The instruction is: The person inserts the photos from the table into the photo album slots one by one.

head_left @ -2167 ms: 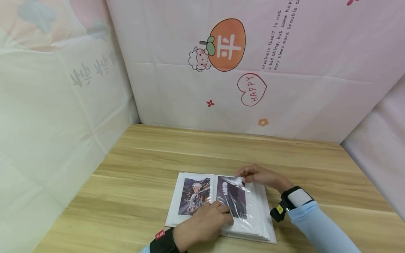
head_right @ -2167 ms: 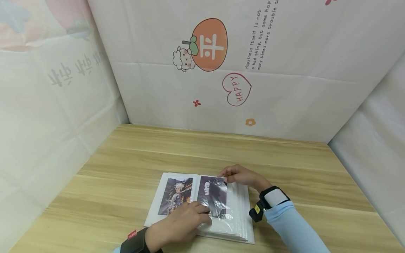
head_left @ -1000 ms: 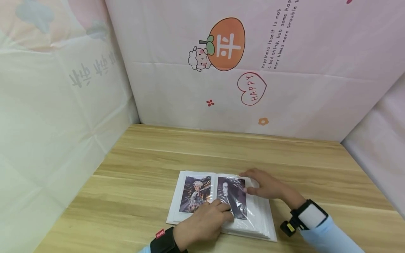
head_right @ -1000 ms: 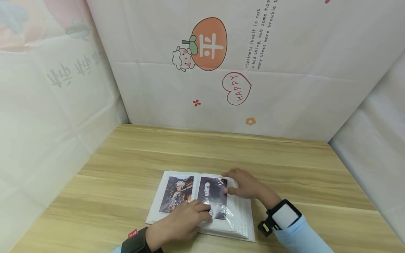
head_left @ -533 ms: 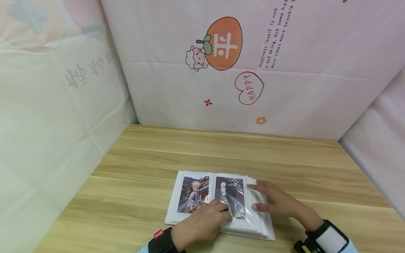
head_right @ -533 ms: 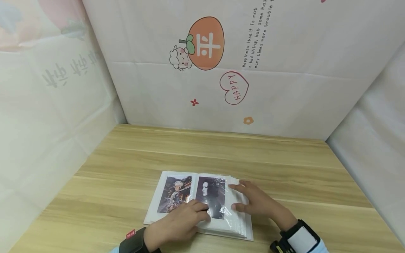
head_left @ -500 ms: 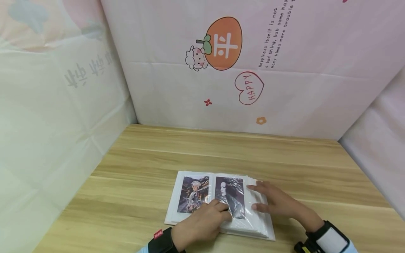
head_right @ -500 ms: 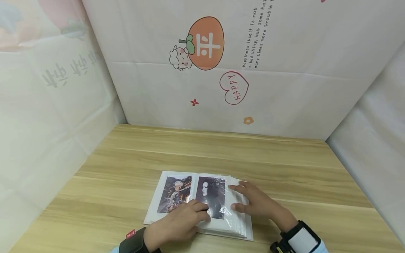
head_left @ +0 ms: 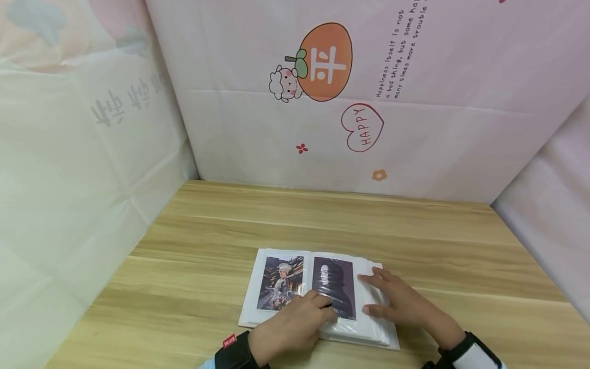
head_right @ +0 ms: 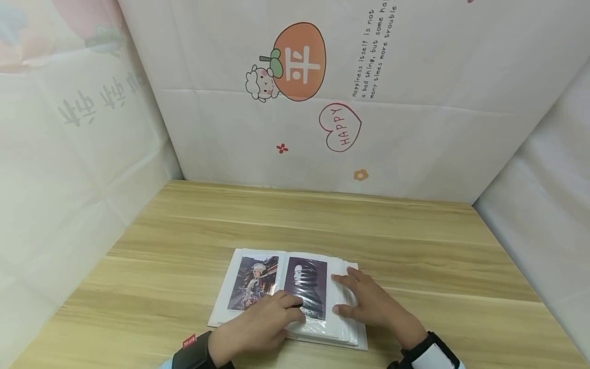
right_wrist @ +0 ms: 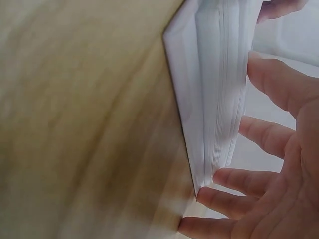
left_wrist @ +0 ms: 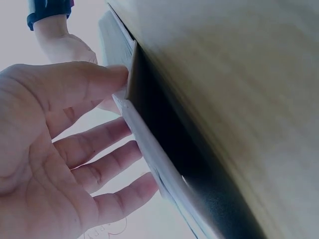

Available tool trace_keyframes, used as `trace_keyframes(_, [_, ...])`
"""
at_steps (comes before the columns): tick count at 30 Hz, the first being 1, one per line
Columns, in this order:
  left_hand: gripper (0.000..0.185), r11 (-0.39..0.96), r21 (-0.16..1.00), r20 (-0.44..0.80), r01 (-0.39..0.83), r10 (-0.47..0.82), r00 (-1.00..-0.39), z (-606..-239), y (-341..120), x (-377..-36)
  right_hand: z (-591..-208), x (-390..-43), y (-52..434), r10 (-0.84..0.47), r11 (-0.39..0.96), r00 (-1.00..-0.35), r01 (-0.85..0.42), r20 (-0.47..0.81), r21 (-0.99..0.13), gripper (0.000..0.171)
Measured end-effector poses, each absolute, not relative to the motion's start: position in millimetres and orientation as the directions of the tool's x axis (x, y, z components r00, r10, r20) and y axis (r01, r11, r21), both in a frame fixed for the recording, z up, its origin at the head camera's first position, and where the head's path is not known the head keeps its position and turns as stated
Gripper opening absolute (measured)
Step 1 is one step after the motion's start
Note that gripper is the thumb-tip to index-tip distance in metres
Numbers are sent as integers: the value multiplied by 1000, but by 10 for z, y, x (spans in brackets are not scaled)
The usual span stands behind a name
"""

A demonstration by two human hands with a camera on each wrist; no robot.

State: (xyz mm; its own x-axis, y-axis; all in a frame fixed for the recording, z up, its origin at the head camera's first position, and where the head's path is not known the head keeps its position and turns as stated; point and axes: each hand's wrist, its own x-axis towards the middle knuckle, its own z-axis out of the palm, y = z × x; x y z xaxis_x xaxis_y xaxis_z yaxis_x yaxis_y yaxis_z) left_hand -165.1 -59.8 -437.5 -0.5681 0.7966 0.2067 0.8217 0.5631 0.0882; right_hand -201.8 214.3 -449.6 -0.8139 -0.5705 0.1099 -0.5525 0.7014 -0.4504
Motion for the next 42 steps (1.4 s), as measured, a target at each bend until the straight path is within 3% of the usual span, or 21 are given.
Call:
trace_keyframes(10, [37, 564, 97, 165, 820, 804, -572, -4361, -593, -1639, -4553, -1954, 2147, -572, 682, -798, -592, 192, -428, 60])
trace_keyframes(20, [35, 579, 130, 130, 805, 795, -592, -4350, -602, -1645, -4557, -1966, 2126, -572, 686, -807, -568, 147, -455, 61])
trace_keyframes(26, [30, 562, 217, 140, 799, 792, -595, -4276, -645, -1695, -4540, -1968, 2132, -577, 684, -801, -579, 156, -444, 61])
trace_keyframes(34, [29, 626, 248, 161, 739, 726, -669, -4109, -881, -2016, -4517, -1968, 2133, -589, 681, -792, -592, 156, -431, 61])
trace_keyframes(42, [37, 680, 392, 88, 619, 643, -761, -4167, -1241, -2448, -4524, -1983, 2126, -580, 693, -799, -586, 157, -421, 62])
